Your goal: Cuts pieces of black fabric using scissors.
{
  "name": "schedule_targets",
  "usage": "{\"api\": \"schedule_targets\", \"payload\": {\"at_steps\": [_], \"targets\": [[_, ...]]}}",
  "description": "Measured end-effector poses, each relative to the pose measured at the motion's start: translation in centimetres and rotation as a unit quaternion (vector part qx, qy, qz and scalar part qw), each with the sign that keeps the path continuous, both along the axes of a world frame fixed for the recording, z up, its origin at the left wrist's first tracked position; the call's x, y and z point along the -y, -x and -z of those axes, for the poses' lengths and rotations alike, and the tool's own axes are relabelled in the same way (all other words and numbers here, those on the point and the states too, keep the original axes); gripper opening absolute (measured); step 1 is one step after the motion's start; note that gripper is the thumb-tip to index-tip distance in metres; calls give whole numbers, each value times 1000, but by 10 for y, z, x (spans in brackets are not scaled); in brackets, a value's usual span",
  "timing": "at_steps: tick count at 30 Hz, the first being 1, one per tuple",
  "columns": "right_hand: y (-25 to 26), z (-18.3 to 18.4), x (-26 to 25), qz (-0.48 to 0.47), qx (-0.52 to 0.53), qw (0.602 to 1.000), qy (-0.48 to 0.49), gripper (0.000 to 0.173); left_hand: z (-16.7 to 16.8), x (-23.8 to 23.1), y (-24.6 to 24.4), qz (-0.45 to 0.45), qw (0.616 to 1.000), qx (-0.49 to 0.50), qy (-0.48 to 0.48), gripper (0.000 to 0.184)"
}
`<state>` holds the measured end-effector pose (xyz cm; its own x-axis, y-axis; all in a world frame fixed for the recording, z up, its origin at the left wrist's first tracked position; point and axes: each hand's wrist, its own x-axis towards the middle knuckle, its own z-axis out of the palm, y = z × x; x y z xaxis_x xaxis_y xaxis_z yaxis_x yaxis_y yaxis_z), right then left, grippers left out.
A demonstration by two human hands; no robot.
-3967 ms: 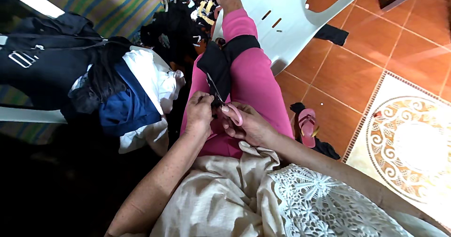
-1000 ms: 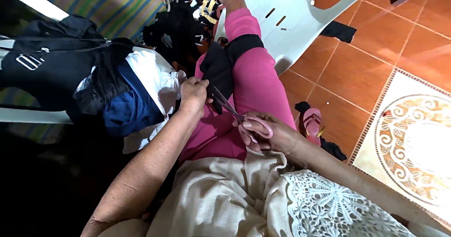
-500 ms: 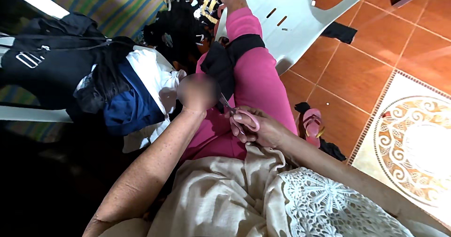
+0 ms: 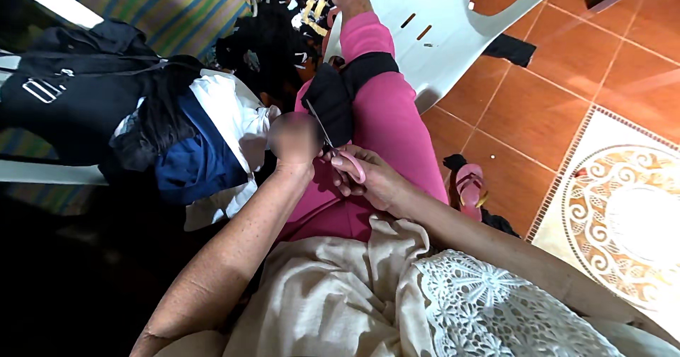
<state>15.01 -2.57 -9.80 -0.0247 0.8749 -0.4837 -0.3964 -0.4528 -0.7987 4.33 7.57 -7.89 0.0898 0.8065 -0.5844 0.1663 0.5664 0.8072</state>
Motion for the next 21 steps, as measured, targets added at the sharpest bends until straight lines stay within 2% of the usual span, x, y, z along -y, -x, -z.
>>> {"api": "schedule_targets", "payload": {"at_steps": [15,21], "targets": [[7,5,-1,23,11,1000,-15,7,4,-1,3,-24,1000,18,6,12],[6,1,-2,11,25,1000,2,10,5,1,4,-13,1000,18,0,11]]}}
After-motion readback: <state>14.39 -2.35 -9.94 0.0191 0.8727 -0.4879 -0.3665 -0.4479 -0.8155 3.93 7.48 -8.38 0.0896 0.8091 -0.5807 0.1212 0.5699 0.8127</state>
